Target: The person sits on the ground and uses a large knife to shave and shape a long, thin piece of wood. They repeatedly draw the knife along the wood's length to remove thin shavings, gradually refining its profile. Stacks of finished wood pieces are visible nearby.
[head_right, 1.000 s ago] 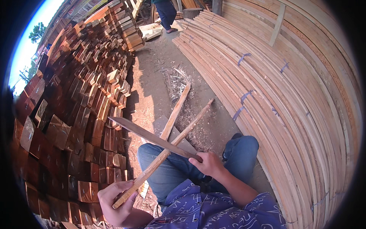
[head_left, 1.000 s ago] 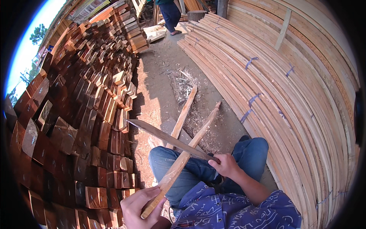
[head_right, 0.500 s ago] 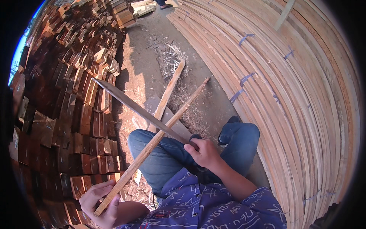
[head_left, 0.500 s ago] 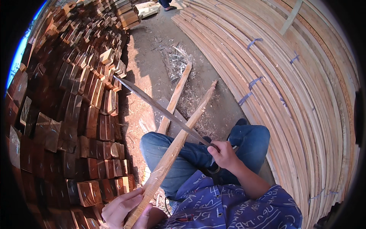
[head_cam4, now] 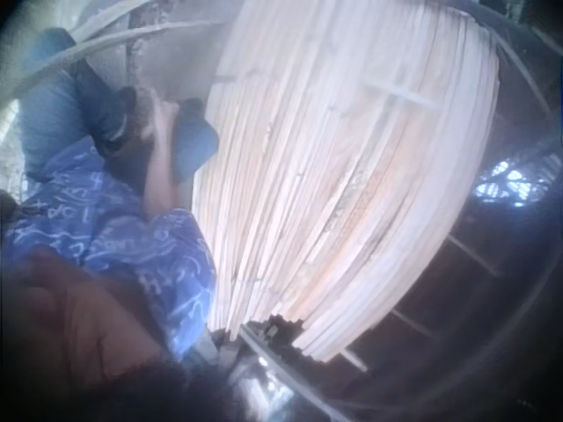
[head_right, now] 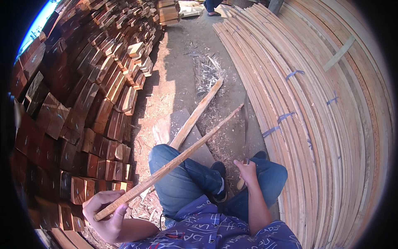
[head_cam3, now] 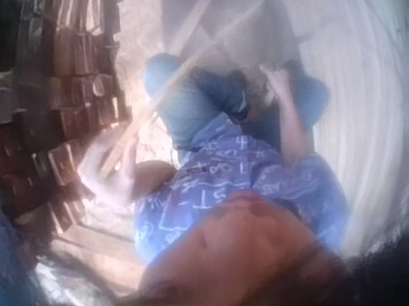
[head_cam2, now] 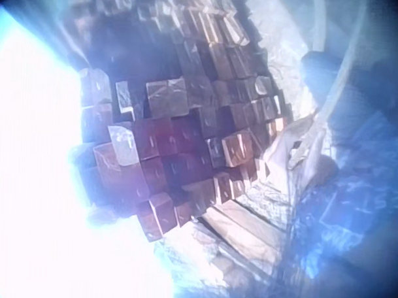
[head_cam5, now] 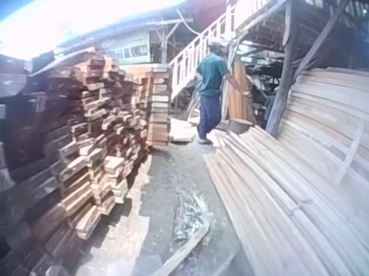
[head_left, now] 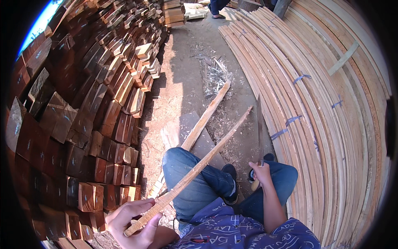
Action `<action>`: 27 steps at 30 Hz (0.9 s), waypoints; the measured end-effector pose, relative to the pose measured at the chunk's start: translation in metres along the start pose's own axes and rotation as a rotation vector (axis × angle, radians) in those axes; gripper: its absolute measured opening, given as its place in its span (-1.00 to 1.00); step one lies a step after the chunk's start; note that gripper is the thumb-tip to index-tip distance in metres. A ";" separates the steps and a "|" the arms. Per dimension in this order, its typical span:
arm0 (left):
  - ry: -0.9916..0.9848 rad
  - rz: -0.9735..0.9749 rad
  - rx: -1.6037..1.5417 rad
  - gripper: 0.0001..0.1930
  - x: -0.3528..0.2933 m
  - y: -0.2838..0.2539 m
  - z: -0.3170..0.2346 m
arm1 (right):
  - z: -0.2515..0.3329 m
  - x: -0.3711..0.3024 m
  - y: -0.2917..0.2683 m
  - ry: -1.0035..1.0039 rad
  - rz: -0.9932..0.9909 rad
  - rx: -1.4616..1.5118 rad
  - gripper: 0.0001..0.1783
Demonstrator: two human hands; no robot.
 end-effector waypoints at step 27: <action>0.159 0.085 -0.037 -0.74 -0.007 0.007 -0.018 | 0.074 -0.060 0.037 -0.459 0.076 -0.471 -0.73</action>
Point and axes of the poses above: each hand's wrist, its own x-axis towards the middle knuckle, its own y-axis out of the palm, z = x × y, the point moved 5 cm from there along x, towards the middle knuckle, and after that the axes turned 6 degrees about y, right-handed, at the moved point
